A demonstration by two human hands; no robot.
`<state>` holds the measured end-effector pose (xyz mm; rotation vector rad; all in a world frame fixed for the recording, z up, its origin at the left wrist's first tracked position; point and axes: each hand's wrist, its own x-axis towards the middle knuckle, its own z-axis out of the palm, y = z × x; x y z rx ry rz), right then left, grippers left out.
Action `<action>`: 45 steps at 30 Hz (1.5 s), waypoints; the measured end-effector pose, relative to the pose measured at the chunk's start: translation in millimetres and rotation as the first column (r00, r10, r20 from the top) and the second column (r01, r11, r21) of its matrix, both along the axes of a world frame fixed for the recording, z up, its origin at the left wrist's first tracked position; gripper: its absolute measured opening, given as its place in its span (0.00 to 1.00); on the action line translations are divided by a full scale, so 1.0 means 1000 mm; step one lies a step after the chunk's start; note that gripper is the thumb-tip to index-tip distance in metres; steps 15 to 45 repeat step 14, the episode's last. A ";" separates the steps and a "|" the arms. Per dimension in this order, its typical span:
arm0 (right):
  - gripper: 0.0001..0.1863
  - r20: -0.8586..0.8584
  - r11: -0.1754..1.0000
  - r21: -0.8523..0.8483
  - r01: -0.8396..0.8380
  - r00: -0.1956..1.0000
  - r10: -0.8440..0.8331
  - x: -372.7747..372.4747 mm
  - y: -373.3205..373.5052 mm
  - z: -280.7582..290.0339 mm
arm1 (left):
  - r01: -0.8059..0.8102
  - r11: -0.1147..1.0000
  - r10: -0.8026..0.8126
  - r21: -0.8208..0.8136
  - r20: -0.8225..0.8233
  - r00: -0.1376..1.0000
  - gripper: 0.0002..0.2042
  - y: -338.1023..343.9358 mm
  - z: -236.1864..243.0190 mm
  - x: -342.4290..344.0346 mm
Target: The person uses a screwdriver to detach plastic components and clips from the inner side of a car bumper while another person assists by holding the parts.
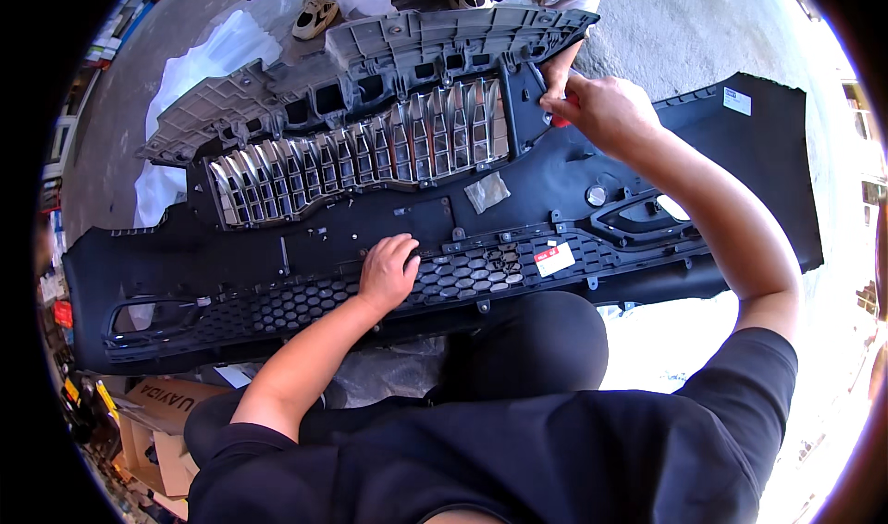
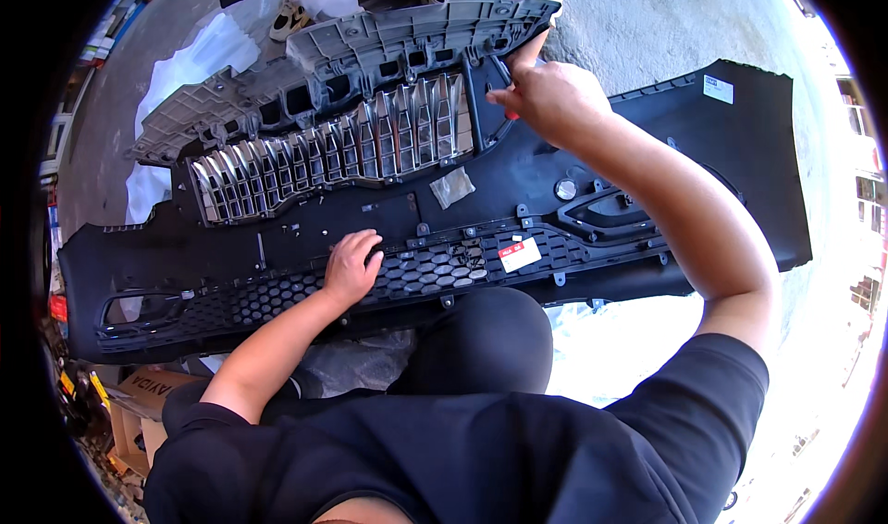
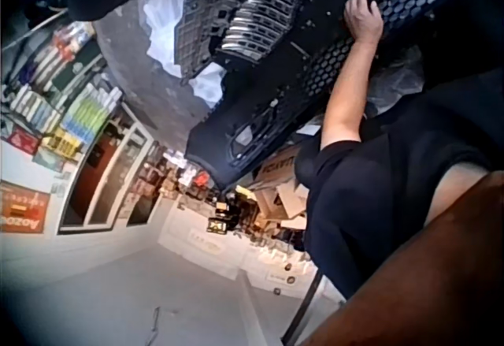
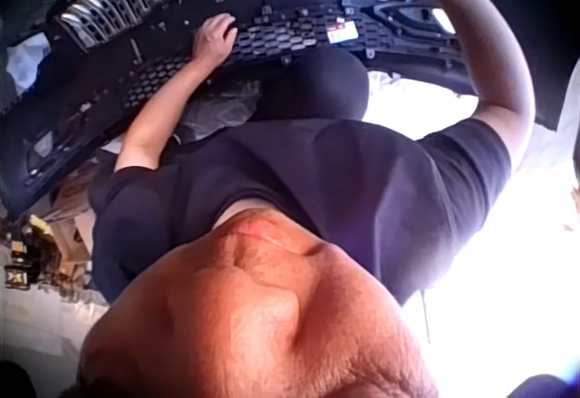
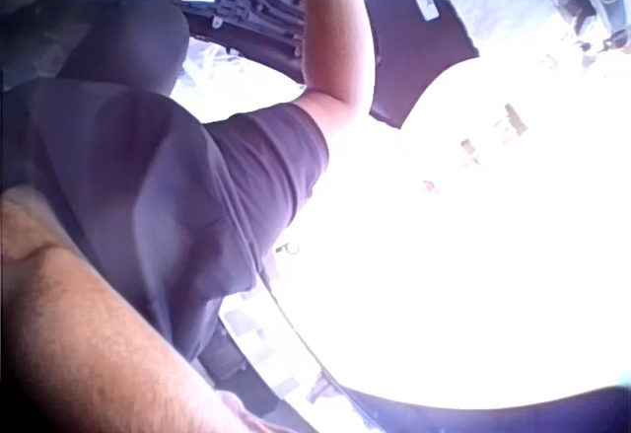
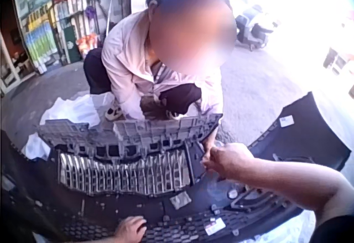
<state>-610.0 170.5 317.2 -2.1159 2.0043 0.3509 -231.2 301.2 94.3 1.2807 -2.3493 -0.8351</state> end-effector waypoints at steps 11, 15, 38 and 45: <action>0.26 0.002 0.981 0.117 0.154 0.988 -0.156 0.000 -0.010 0.004 | 0.046 0.997 -0.061 0.068 0.239 0.969 0.32 0.041 -0.017 0.017; 0.39 -0.033 0.991 0.119 0.061 0.998 -0.057 -0.020 -0.014 -0.009 | 0.049 0.997 -0.063 0.063 0.241 0.968 0.34 0.044 -0.022 0.018; 0.39 -0.033 0.991 0.119 0.061 0.998 -0.057 -0.020 -0.014 -0.009 | 0.049 0.997 -0.063 0.063 0.241 0.968 0.34 0.044 -0.022 0.018; 0.39 -0.033 0.991 0.119 0.061 0.998 -0.057 -0.020 -0.014 -0.009 | 0.049 0.997 -0.063 0.063 0.241 0.968 0.34 0.044 -0.022 0.018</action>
